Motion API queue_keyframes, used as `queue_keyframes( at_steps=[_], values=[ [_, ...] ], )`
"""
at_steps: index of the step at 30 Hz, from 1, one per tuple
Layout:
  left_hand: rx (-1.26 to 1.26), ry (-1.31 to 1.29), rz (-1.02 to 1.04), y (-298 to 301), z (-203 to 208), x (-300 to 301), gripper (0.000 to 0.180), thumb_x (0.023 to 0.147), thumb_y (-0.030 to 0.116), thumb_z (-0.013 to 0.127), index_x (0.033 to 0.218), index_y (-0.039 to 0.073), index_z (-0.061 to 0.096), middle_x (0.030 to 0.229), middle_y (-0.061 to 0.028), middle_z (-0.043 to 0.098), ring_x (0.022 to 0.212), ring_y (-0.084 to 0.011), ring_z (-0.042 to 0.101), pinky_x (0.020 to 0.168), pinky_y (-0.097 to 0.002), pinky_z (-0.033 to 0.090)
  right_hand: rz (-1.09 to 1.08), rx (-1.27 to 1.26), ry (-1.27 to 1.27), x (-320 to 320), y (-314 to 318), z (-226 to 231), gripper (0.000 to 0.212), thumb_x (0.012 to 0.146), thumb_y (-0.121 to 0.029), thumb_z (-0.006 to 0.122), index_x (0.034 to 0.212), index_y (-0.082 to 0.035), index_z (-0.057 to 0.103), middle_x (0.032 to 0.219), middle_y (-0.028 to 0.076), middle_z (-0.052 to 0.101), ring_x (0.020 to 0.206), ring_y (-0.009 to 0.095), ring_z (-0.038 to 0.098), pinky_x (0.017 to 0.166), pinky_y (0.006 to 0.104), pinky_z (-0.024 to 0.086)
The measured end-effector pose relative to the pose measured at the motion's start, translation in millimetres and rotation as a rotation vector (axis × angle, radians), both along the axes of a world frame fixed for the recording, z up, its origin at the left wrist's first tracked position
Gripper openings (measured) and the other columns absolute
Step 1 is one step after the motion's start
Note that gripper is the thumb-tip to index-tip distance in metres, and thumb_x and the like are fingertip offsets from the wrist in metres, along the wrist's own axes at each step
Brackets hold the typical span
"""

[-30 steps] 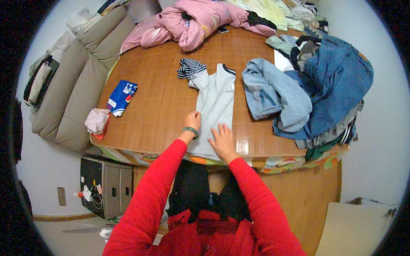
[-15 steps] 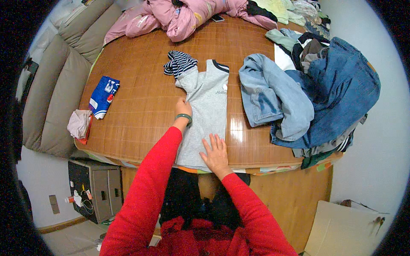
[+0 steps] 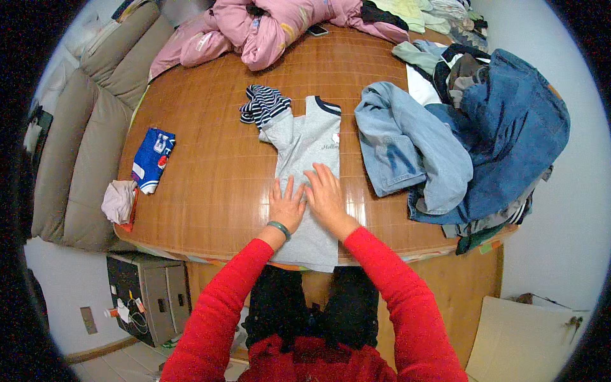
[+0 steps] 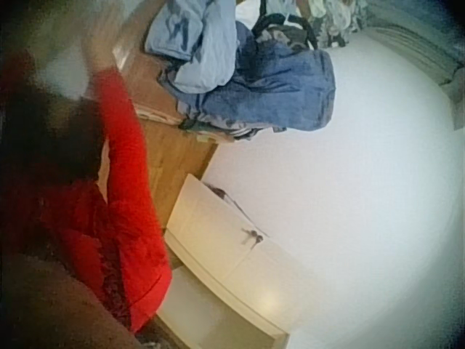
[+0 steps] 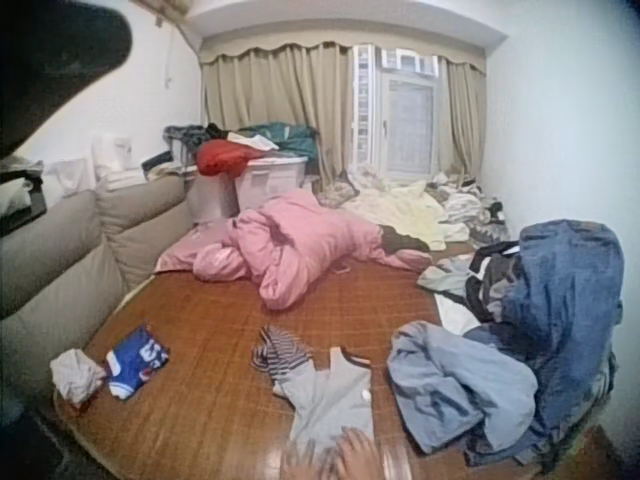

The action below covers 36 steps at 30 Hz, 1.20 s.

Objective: The person folds a grey t-shirt, a pair of light blue jeans, and a pair of dark blue jeans on a wooden table. Each item is smoothed, folded in half, then folded again into a compact rectangle and placed on a growing stack.

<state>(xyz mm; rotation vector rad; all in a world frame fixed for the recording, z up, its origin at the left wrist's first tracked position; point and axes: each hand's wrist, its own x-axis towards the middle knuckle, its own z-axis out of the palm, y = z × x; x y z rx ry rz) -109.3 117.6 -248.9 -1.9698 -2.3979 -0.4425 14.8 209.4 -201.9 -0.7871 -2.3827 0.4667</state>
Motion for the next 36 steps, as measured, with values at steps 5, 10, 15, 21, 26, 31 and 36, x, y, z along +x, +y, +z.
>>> queue_keyframes(
  at_steps=[5, 10, 15, 21, 26, 31, 36],
  values=[
    [-0.242, 0.032, -0.042, 9, 28, -9, 0.05, 0.088, 0.036, 0.053, 0.135, 0.022, 0.046, 0.145, -0.0153, 0.035, 0.131, -0.0471, 0.025, 0.102, -0.0573, 0.026, -0.12, 0.0, -0.102, -54, 79, -9, 0.041, 0.086, -0.021, 0.057, 0.123, -0.004, 0.051, 0.131, 0.019, 0.047, 0.124, 0.037, 0.041, 0.102, 0.0464, 0.034],
    [-0.392, -0.093, 0.051, 73, 66, -49, 0.025, 0.085, 0.031, 0.056, 0.093, 0.009, 0.066, 0.101, -0.0126, 0.064, 0.091, -0.0298, 0.063, 0.085, -0.0488, 0.042, -0.32, 0.144, -0.202, -61, 111, -35, 0.046, 0.087, -0.029, 0.057, 0.125, -0.003, 0.052, 0.13, 0.018, 0.05, 0.124, 0.035, 0.041, 0.104, 0.0477, 0.031],
    [0.218, 0.142, 0.144, 149, 64, -100, 0.03, 0.08, 0.029, 0.062, 0.105, 0.012, 0.065, 0.128, -0.0106, 0.05, 0.112, -0.0307, 0.047, 0.086, -0.05, 0.041, -0.345, 0.215, -0.17, -57, 106, -51, 0.045, 0.086, -0.029, 0.057, 0.123, -0.002, 0.054, 0.13, 0.019, 0.049, 0.125, 0.034, 0.041, 0.106, 0.0477, 0.029],
    [-0.221, 0.21, 0.397, 161, 46, -154, 0.02, 0.082, 0.02, 0.058, 0.095, 0.01, 0.069, 0.11, -0.0097, 0.065, 0.11, -0.0266, 0.053, 0.091, -0.0456, 0.038, -0.375, 0.192, -0.189, -57, 107, -48, 0.045, 0.085, -0.027, 0.059, 0.122, -0.003, 0.054, 0.13, 0.018, 0.049, 0.125, 0.033, 0.04, 0.106, 0.0469, 0.028],
    [-0.306, -0.14, 0.624, 145, 53, -186, 0.021, 0.085, 0.014, 0.053, 0.1, 0.006, 0.066, 0.107, -0.0168, 0.065, 0.108, -0.0326, 0.058, 0.089, -0.0433, 0.046, -0.397, 0.2, -0.201, -58, 106, -49, 0.045, 0.085, -0.029, 0.058, 0.121, -0.002, 0.054, 0.132, 0.018, 0.048, 0.126, 0.032, 0.04, 0.107, 0.046, 0.028],
    [0.099, -0.096, 0.602, 136, 65, -202, 0.024, 0.084, 0.016, 0.053, 0.102, 0.001, 0.056, 0.11, -0.0222, 0.057, 0.103, -0.0391, 0.056, 0.087, -0.0477, 0.047, -0.397, 0.182, -0.228, -59, 105, -46, 0.046, 0.086, -0.029, 0.057, 0.123, -0.002, 0.053, 0.134, 0.016, 0.047, 0.128, 0.03, 0.038, 0.107, 0.0455, 0.027],
    [-0.024, -0.289, 0.776, 162, 73, -218, 0.063, 0.085, 0.053, 0.05, 0.121, 0.002, 0.056, 0.125, -0.0235, 0.052, 0.117, -0.0387, 0.049, 0.098, -0.0466, 0.04, -0.384, 0.182, -0.201, -58, 104, -45, 0.045, 0.086, -0.028, 0.058, 0.121, -0.002, 0.054, 0.133, 0.018, 0.047, 0.128, 0.031, 0.039, 0.107, 0.0455, 0.026]
  ],
)
